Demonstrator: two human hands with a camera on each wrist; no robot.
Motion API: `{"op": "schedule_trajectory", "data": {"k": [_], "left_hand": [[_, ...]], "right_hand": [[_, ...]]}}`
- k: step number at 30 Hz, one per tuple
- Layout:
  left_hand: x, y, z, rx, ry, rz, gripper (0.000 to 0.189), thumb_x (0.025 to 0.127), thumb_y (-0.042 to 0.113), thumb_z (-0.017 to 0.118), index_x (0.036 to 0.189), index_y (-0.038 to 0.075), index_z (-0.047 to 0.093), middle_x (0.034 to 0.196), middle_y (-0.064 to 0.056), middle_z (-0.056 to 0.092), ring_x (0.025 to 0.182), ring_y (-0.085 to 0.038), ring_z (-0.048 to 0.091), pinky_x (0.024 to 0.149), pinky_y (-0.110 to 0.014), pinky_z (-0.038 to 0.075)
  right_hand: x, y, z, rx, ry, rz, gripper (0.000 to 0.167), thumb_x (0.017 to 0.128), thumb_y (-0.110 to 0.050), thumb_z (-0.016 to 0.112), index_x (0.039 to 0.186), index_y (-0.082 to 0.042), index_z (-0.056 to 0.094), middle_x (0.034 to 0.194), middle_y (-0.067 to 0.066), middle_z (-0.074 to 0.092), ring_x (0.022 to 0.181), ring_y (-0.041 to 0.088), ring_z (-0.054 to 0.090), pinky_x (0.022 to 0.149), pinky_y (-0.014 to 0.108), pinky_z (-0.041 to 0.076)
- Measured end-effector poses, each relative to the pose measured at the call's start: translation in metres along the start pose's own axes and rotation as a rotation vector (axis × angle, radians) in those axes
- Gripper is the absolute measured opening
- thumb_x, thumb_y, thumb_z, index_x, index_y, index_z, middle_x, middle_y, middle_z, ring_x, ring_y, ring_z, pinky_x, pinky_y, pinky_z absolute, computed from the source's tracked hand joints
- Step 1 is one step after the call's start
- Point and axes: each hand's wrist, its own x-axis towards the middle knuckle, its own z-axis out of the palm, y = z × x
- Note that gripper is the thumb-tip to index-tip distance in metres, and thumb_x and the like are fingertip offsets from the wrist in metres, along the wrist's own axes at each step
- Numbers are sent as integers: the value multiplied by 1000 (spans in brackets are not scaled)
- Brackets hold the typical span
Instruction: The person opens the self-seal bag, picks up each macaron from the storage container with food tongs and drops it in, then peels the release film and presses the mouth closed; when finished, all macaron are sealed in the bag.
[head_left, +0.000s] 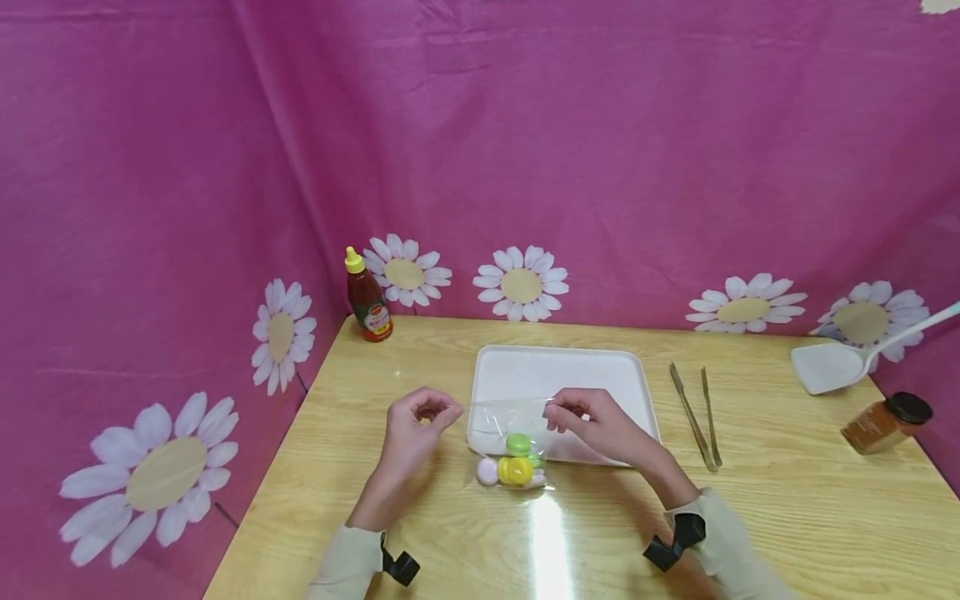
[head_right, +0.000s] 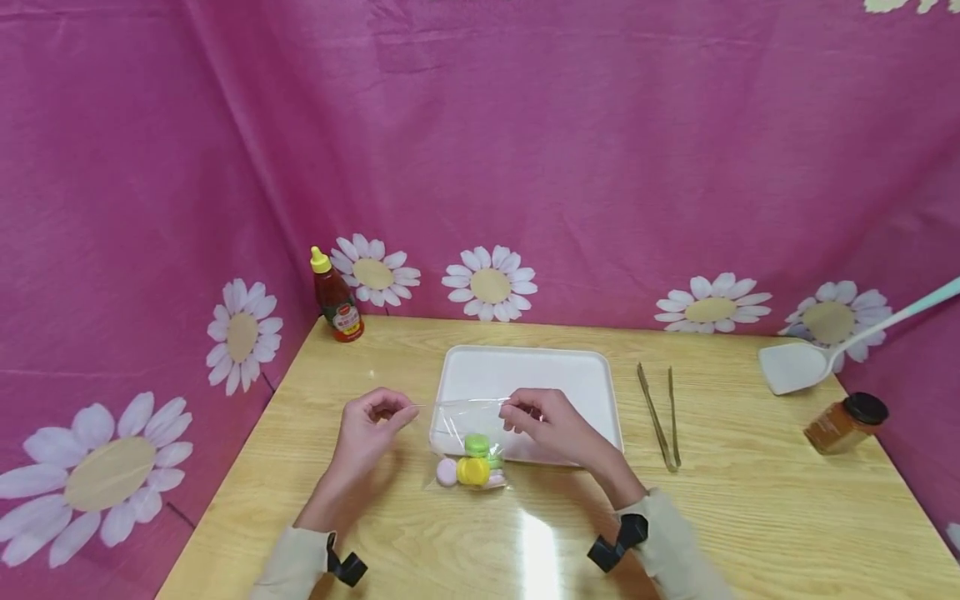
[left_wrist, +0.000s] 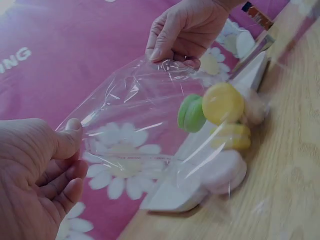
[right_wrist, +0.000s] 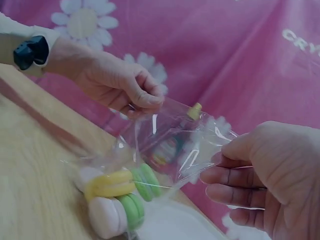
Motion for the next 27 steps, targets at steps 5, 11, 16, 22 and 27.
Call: {"op": "schedule_trajectory", "data": {"k": [5,11,16,22,27], "left_hand": [[-13,6,-34,42,53,37,7,89,4,82,89,6,75,84,-5,72,78,-13,61,72,-23,49],[-26,11,-77,91,111,78,9,88,2,82,90,6,74,87,-8,71,80,-11,61,72,-20,48],[-31,12,-110,129,167,91,9,89,-3,79,93,3,74,89,-10,71,83,-7,62,74,-18,49],[-19,5,-144,204,200,59,4,91,-2,78,93,-2,74,86,-15,72,73,-6,60,68,-17,47],[16,-15,-157,287,171,-67,9,93,3,78,96,-5,75,88,-18,73,72,-3,59,67,-16,47]], "right_hand": [[12,-17,21,-3,-74,-37,17,106,-19,63,97,-14,76,87,8,74,76,29,67,65,26,49],[33,-38,52,27,-183,-86,20,106,-22,63,98,-11,77,87,6,76,76,33,67,66,25,54],[57,-48,84,85,-234,-120,23,106,-22,63,94,-8,77,84,4,75,75,32,68,59,22,47],[93,-48,118,143,-184,-77,26,106,-19,60,90,-5,75,84,16,75,74,30,68,58,22,43],[129,-33,134,99,-71,8,25,102,-12,59,91,3,75,79,18,72,65,16,55,55,21,35]]}}
